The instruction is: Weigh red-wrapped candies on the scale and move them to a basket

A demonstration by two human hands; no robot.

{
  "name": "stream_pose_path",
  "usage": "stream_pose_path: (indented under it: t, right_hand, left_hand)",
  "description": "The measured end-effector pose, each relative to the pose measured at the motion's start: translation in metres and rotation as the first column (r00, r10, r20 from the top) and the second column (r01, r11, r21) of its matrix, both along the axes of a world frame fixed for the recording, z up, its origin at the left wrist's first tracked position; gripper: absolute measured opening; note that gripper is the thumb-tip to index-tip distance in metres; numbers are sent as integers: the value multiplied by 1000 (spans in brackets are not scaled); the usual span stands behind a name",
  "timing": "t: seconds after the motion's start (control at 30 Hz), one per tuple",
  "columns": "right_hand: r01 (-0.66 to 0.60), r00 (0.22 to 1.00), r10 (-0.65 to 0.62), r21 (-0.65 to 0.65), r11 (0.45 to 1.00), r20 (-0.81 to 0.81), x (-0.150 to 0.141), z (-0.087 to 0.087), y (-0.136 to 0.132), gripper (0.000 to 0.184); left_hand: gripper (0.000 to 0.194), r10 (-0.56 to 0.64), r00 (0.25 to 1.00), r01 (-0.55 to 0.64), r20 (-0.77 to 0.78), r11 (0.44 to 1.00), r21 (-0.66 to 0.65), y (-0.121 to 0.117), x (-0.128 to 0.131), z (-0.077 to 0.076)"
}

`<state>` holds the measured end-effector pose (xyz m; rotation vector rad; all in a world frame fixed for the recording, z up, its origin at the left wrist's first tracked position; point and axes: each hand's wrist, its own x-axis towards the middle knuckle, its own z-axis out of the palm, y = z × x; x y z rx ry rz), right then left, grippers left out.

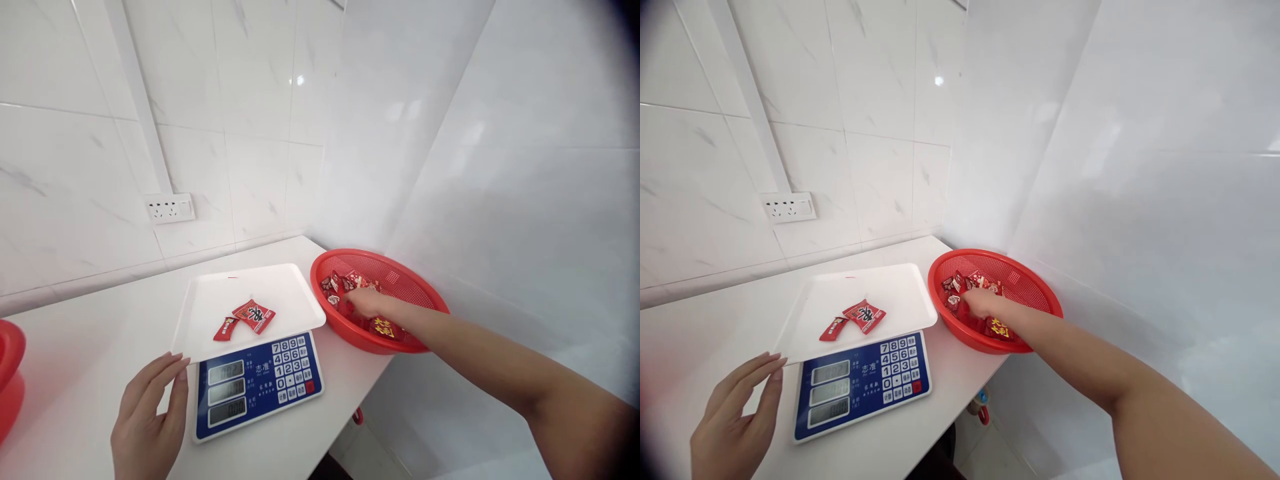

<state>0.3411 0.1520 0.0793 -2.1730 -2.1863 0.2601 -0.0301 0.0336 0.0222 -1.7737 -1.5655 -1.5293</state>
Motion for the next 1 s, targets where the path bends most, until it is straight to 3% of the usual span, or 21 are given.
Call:
stream_pose_path:
  t: [0.13,0.27,0.4,0.5,0.6,0.77,1.0]
  right_hand:
    - [-43,996,53,128,991,-78,-4,34,24,9]
    - [-131,909,204,216,967,-364,-44,59,38,21]
    - [-235,731,209,48,971,-650,-104,57,39,31]
    - [-300,678,196,-23,954,-708,-136,50,42,40]
    - [-341,700,226,-39,939,-677,-150,49,46,45]
    - [-351,751,183,-150,924,-634,-150,51,49,49]
    - [-302,851,250,-41,953,-462,-142,49,45,55]
  left_hand:
    - [14,-10,1000,10,0,1000,3,1,0,-1]
    - [16,-55,997,58,-47,997,51,2,-3,-3]
    - [19,-70,997,70,-31,997,24,2,-5,-6]
    - [20,-70,997,70,-18,997,7,2,-5,-6]
    - [20,-65,998,65,-7,998,14,1,-6,-6]
    - [22,-92,996,92,2,995,29,2,-5,-6]
    - [23,-90,996,89,20,995,48,3,-5,-6]
